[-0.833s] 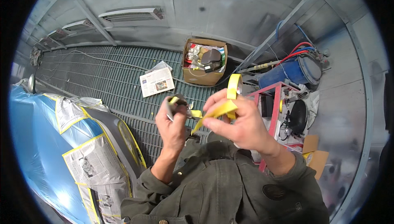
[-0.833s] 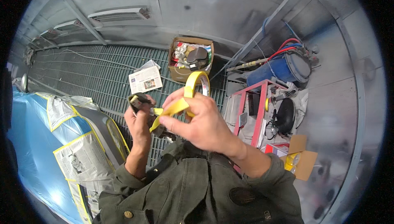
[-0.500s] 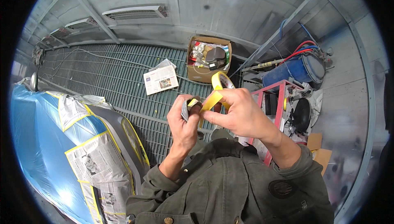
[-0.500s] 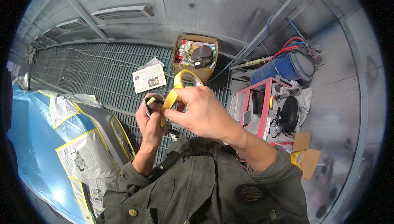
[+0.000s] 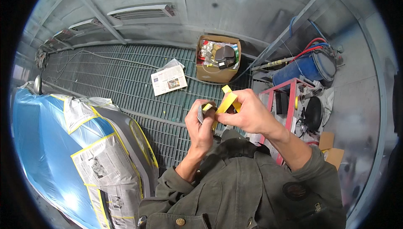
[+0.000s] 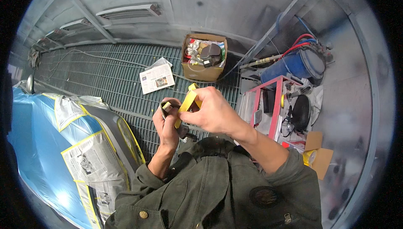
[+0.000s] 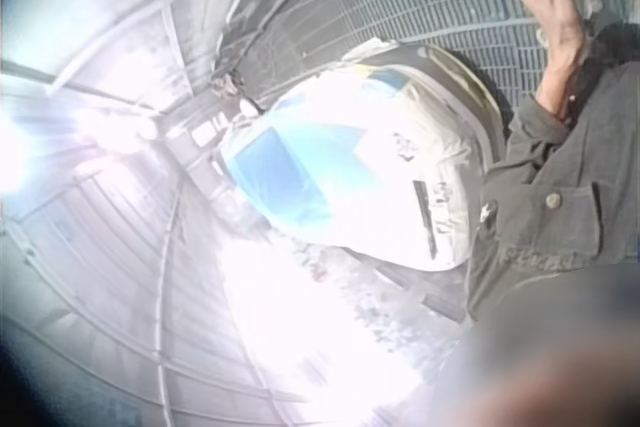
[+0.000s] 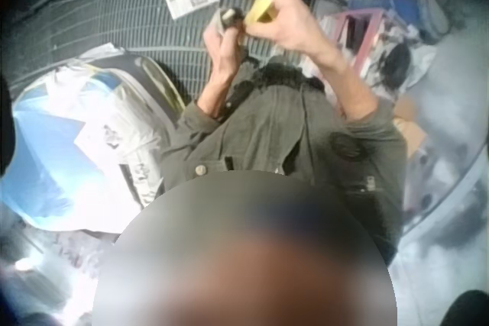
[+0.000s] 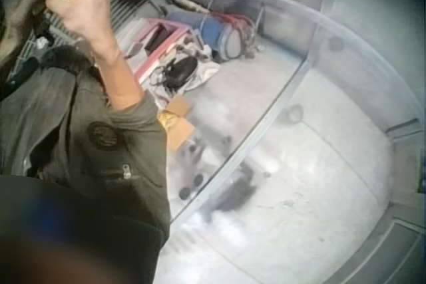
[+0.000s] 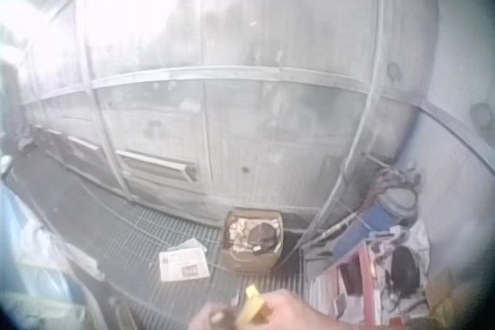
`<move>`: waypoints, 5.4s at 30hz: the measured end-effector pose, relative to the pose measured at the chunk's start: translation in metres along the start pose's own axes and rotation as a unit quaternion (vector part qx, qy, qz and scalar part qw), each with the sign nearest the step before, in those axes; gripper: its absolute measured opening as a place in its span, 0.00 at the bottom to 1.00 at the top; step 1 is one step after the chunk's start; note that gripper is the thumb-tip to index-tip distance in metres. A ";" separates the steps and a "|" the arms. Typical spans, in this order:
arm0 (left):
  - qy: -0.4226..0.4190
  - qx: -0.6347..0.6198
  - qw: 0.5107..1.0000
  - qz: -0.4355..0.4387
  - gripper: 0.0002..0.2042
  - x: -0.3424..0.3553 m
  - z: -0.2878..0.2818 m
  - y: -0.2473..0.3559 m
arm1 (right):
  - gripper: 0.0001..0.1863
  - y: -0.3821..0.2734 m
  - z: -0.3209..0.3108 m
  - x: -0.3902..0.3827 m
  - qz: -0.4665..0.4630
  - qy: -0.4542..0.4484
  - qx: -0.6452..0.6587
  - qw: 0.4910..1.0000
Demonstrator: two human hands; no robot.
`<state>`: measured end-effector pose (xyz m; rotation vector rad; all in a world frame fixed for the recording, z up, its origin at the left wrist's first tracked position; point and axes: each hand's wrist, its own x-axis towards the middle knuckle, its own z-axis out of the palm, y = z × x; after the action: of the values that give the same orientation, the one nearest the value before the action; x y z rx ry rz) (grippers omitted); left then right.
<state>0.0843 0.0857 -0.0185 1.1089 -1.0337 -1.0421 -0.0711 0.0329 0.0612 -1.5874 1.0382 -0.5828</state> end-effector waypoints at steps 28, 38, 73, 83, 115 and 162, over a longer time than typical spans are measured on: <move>-0.147 0.004 0.989 0.012 0.14 0.006 -0.011 -0.005 | 0.13 0.013 -0.012 -0.010 0.064 0.032 -0.080 0.994; -0.155 -0.093 0.983 0.013 0.16 0.013 -0.007 -0.007 | 0.14 0.045 0.003 -0.014 0.171 -0.031 0.277 0.945; -0.065 -0.134 0.969 -0.198 0.08 0.023 0.020 0.016 | 0.15 0.030 0.010 -0.009 -0.287 0.289 -0.161 0.899; -0.091 -0.098 0.976 -0.174 0.14 0.011 0.024 0.011 | 0.13 0.037 0.020 -0.008 -0.058 0.265 0.118 0.955; -0.154 -0.046 0.978 -0.132 0.24 0.000 0.037 0.032 | 0.12 0.005 -0.034 -0.028 -0.330 0.291 -0.275 0.855; -0.128 -0.115 0.979 -0.113 0.29 0.051 0.051 0.028 | 0.42 0.080 -0.009 -0.033 -0.067 0.075 -0.003 0.995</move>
<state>0.0474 0.0303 0.0223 0.9336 -0.9728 -1.4798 -0.1203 0.0546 -0.0069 -1.6469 1.0498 -0.8021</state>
